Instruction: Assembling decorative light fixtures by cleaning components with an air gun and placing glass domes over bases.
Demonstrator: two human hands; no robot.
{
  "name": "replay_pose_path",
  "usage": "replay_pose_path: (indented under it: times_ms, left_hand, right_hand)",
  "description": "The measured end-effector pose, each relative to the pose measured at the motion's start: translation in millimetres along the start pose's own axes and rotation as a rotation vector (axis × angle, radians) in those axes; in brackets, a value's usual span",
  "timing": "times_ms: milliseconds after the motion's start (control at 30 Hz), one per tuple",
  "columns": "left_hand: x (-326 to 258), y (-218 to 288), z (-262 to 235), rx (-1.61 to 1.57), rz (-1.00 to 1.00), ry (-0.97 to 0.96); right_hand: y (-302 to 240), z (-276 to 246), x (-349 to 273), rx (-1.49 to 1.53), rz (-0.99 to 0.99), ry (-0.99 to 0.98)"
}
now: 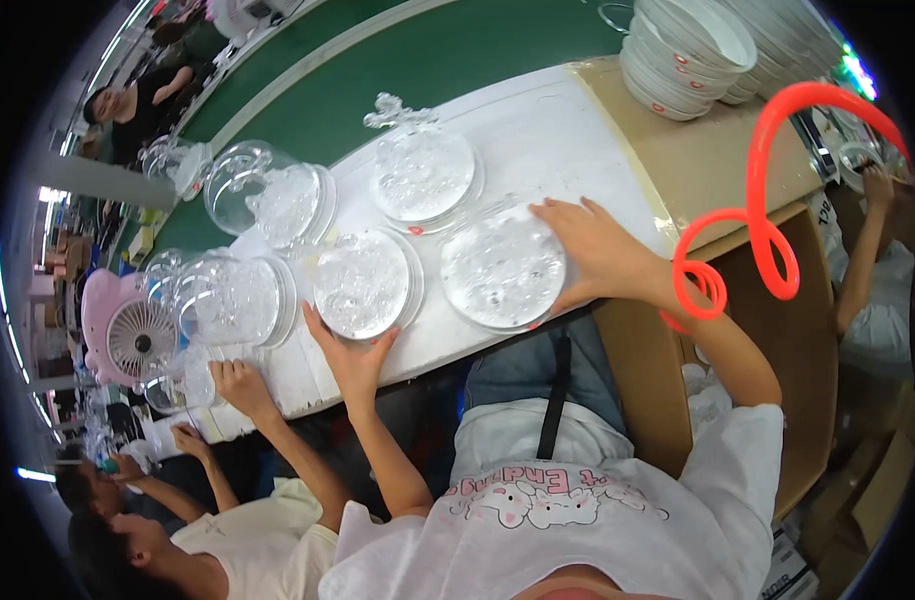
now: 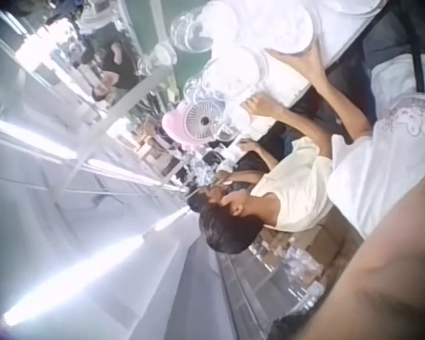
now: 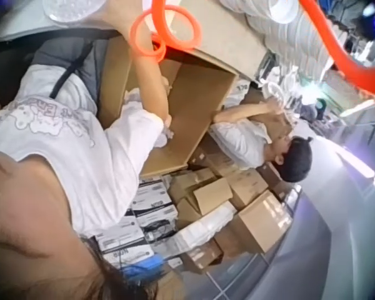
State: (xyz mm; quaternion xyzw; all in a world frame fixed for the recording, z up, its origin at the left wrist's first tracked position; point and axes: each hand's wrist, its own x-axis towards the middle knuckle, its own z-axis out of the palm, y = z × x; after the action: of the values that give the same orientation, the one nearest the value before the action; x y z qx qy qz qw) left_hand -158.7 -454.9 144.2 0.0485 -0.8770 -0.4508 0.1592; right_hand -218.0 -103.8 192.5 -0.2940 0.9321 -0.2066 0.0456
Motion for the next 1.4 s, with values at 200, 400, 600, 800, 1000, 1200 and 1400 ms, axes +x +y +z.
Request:
replay_pose_path:
  times_ms: [200,400,600,800,1000,1200,1400]
  left_hand:
    - [-5,-7,-11,-0.009,0.014,0.039]
    - [-15,0,-13,0.032,0.047,0.093]
    - [-40,75,7,0.191,0.389,0.130]
    - [-38,171,101,-0.669,0.337,-0.525]
    - [-34,227,207,-0.713,0.269,-0.551]
    - [-39,238,219,-0.983,-0.083,-1.056]
    - [-53,183,161,-1.257,-0.034,-1.560]
  right_hand:
    - [-6,2,32,0.026,-0.044,-0.070]
    - [-12,2,45,0.064,-0.090,-0.037]
    - [-37,-34,-23,0.022,-0.195,0.018]
    - [-45,-70,-131,0.712,-0.333,-0.335]
    - [75,-17,-268,0.954,0.581,0.248]
    - [135,119,-268,0.435,1.004,0.323]
    - [143,85,-174,0.528,0.983,-0.020]
